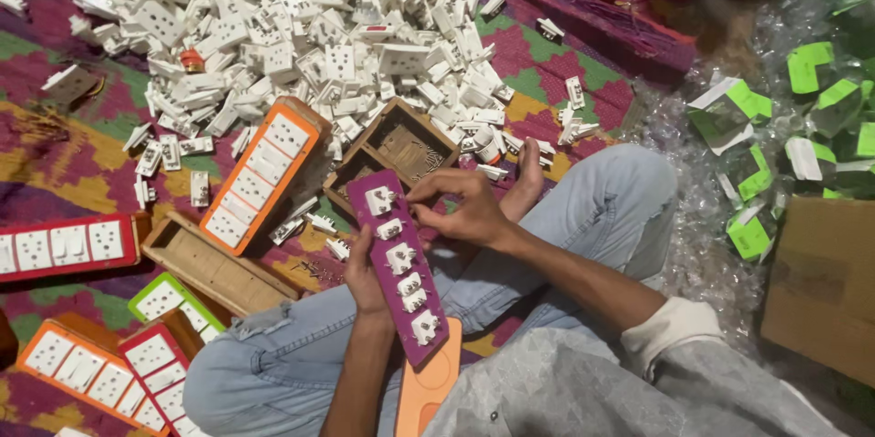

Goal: The person sits on a patterned mat and assembles a purple power strip by inserting white socket modules into the casing. They repeatedly pick up modules, align them, and press them into place, occasionally flipping the strip to check the fit.

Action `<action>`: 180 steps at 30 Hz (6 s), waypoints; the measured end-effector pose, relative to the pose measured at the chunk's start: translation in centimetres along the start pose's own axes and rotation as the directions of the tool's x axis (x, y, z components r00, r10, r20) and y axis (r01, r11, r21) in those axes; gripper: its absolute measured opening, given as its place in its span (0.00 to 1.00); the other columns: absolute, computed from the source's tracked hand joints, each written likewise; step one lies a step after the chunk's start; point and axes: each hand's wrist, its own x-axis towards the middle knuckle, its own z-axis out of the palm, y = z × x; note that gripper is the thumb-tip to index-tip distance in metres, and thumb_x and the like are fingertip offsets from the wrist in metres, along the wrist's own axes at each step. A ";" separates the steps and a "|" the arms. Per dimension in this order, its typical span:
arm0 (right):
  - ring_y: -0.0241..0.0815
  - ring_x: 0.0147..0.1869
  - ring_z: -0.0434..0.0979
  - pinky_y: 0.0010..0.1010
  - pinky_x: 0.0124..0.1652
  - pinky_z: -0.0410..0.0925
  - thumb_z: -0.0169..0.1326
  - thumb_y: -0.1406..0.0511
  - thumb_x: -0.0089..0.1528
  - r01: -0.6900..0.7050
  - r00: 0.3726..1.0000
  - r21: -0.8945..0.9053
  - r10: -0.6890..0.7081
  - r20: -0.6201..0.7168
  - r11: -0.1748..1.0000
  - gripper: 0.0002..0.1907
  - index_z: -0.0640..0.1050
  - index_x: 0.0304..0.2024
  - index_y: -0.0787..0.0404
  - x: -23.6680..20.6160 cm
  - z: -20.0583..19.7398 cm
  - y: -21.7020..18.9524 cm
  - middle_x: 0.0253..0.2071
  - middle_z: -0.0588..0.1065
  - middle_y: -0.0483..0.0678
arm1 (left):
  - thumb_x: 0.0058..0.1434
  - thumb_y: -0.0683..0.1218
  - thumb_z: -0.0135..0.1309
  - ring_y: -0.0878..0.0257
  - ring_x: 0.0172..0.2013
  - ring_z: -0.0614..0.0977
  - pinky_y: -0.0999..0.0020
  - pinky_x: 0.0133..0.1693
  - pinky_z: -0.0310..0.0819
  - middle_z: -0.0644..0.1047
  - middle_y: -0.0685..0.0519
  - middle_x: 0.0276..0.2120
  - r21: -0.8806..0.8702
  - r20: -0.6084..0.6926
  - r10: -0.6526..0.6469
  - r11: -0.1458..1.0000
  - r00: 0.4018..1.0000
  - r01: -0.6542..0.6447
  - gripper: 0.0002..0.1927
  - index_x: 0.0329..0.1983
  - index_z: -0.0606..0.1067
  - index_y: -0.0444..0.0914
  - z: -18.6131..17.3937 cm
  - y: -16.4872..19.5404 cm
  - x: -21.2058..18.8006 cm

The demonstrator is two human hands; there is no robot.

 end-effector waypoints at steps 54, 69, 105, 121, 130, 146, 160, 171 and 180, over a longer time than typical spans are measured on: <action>0.42 0.49 0.85 0.29 0.47 0.77 0.65 0.72 0.59 0.215 0.977 -0.125 -0.215 0.009 0.969 0.12 0.84 0.46 0.62 -0.1 0.1 0.5 0.46 0.82 0.50 | 0.71 0.60 0.39 0.54 0.32 0.86 0.63 0.29 0.83 0.82 0.39 0.41 -0.049 0.011 -0.133 0.990 0.991 0.133 0.30 0.57 0.72 0.29 0.2 0.4 -0.2; 0.37 0.43 0.85 0.25 0.40 0.78 0.65 0.72 0.58 0.148 0.989 -0.010 -0.148 -0.003 0.989 0.12 0.83 0.45 0.62 -0.1 -0.2 0.8 0.44 0.83 0.49 | 0.72 0.59 0.41 0.54 0.32 0.86 0.63 0.29 0.83 0.81 0.39 0.41 -0.008 0.035 -0.088 0.996 0.995 0.089 0.28 0.60 0.70 0.30 0.8 0.5 -0.4; 0.40 0.50 0.79 0.29 0.49 0.73 0.67 0.70 0.57 0.088 0.996 -0.026 -0.088 -0.005 0.996 0.11 0.85 0.43 0.60 0.2 -0.4 0.9 0.47 0.75 0.47 | 0.71 0.59 0.37 0.50 0.34 0.86 0.61 0.32 0.84 0.81 0.35 0.45 -0.114 0.192 -0.188 0.971 0.963 0.212 0.30 0.64 0.68 0.33 0.3 0.3 -0.2; 0.41 0.60 0.74 0.24 0.47 0.74 0.68 0.69 0.58 -0.042 0.999 0.050 0.042 -0.001 0.998 0.09 0.85 0.41 0.62 -0.6 0.8 0.5 0.59 0.71 0.50 | 0.70 0.59 0.40 0.46 0.35 0.86 0.56 0.34 0.85 0.81 0.39 0.43 -0.186 0.076 -0.061 0.980 0.995 0.075 0.30 0.63 0.68 0.32 0.2 -1.0 -0.3; 0.38 0.58 0.75 0.30 0.53 0.71 0.70 0.68 0.56 0.114 0.991 -0.059 -0.117 -0.061 0.992 0.07 0.86 0.36 0.60 -0.8 0.7 1.4 0.53 0.75 0.47 | 0.71 0.59 0.40 0.45 0.38 0.86 0.55 0.36 0.85 0.80 0.36 0.47 -0.209 0.111 -0.085 0.972 0.990 0.107 0.30 0.65 0.67 0.32 -0.7 -1.2 -0.4; 0.37 0.58 0.74 0.28 0.53 0.71 0.69 0.68 0.59 0.018 0.998 0.096 -0.012 -0.069 0.995 0.07 0.83 0.37 0.60 -1.5 1.5 1.8 0.54 0.72 0.47 | 0.71 0.60 0.39 0.45 0.38 0.86 0.56 0.35 0.84 0.79 0.34 0.48 -0.164 0.133 -0.060 0.983 0.989 0.082 0.31 0.66 0.66 0.32 0.5 -0.6 -0.8; 0.34 0.49 0.78 0.24 0.46 0.72 0.66 0.67 0.60 -0.197 0.980 0.250 0.195 0.032 0.948 0.09 0.83 0.42 0.60 -1.9 1.9 2.3 0.53 0.76 0.47 | 0.72 0.59 0.39 0.44 0.38 0.86 0.53 0.36 0.84 0.80 0.34 0.46 -0.185 0.157 -0.007 0.982 0.988 0.037 0.30 0.65 0.66 0.32 0.3 -0.6 -0.7; 0.33 0.45 0.79 0.25 0.41 0.74 0.65 0.68 0.59 -0.236 0.972 0.203 0.225 0.073 0.950 0.15 0.82 0.48 0.60 -1.9 2.1 1.1 0.51 0.76 0.46 | 0.73 0.60 0.38 0.43 0.40 0.84 0.53 0.40 0.83 0.78 0.34 0.46 -0.210 0.152 0.005 0.977 0.988 0.027 0.32 0.65 0.66 0.29 0.7 -0.2 -0.9; 0.34 0.50 0.80 0.27 0.49 0.74 0.63 0.68 0.58 -0.276 0.958 0.301 0.287 0.006 0.913 0.21 0.76 0.53 0.57 -1.8 3.1 1.9 0.50 0.78 0.45 | 0.69 0.55 0.46 0.52 0.40 0.86 0.56 0.41 0.85 0.80 0.40 0.48 -0.185 0.087 0.029 0.983 0.996 -0.013 0.29 0.66 0.66 0.31 -0.6 -0.3 -0.1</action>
